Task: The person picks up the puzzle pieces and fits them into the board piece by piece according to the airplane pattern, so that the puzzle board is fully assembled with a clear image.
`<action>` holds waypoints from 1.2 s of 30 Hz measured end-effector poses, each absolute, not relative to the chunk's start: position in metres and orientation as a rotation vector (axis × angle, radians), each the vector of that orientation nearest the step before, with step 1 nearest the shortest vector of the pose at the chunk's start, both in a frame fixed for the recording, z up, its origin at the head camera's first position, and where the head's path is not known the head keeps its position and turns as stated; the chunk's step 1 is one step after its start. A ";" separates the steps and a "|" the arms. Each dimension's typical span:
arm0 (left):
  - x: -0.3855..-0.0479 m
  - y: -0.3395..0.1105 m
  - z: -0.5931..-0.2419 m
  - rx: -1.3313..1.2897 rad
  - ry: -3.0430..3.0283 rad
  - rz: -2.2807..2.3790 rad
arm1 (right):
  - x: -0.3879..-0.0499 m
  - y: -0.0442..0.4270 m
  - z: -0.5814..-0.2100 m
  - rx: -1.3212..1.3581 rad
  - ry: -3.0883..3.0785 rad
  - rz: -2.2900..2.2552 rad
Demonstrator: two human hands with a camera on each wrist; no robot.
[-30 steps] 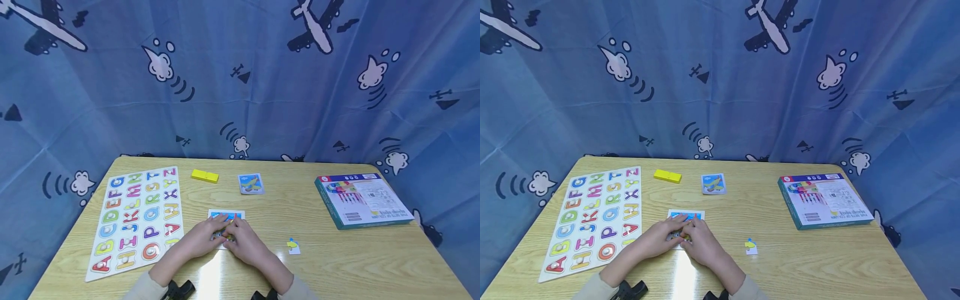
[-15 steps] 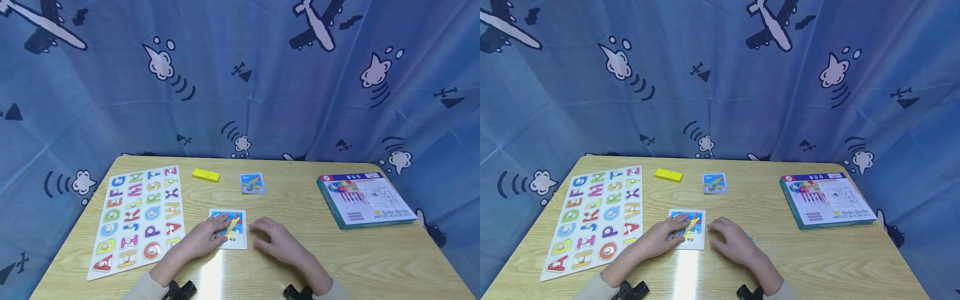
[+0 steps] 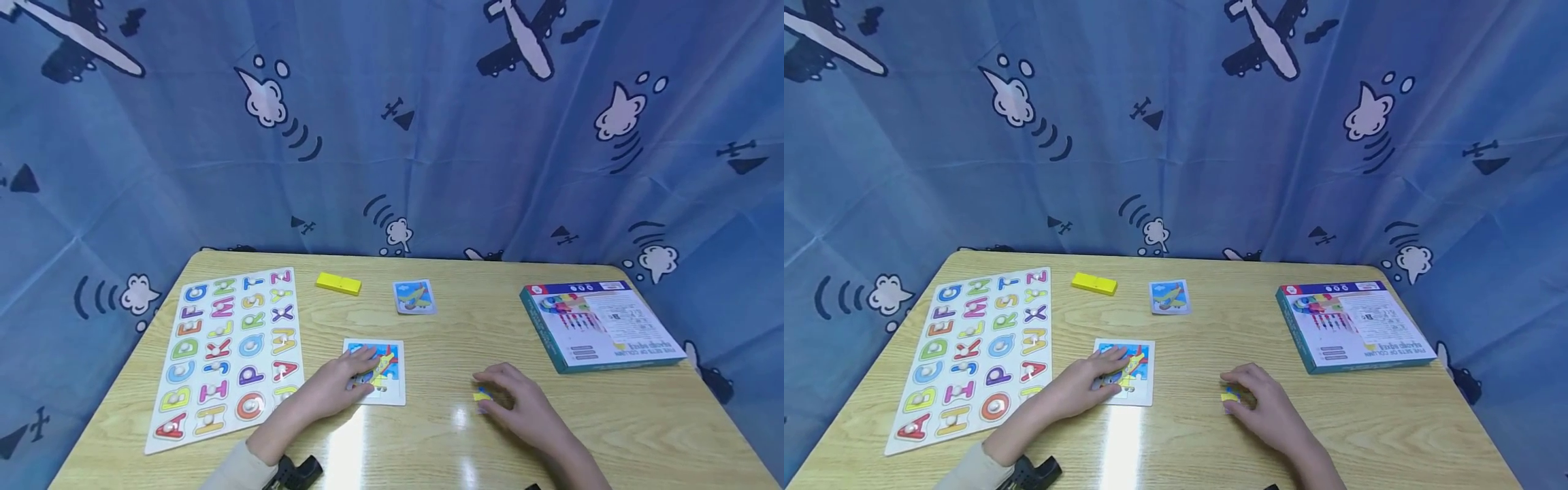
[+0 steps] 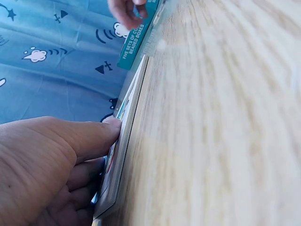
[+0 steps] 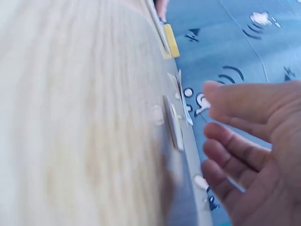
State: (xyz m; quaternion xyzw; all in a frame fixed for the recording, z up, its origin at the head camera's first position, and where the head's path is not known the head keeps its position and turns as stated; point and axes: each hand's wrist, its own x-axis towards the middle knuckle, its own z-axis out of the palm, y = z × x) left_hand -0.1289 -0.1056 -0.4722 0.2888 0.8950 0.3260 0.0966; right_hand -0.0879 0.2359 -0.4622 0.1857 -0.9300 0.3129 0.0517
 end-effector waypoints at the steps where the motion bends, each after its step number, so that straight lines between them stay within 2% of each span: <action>1: -0.129 -0.106 -0.472 0.854 2.653 0.961 | -0.087 0.239 -0.465 0.565 -2.815 0.960; 9: -0.130 -0.105 -0.475 0.848 2.663 0.940 | -0.085 0.254 -0.479 0.653 -2.806 0.909; 23: -0.129 -0.106 -0.474 0.835 2.660 0.926 | -0.084 0.249 -0.480 0.691 -2.793 0.900; 36: -0.130 -0.106 -0.474 0.859 2.659 0.933 | -0.097 0.210 -0.465 0.765 -2.851 0.957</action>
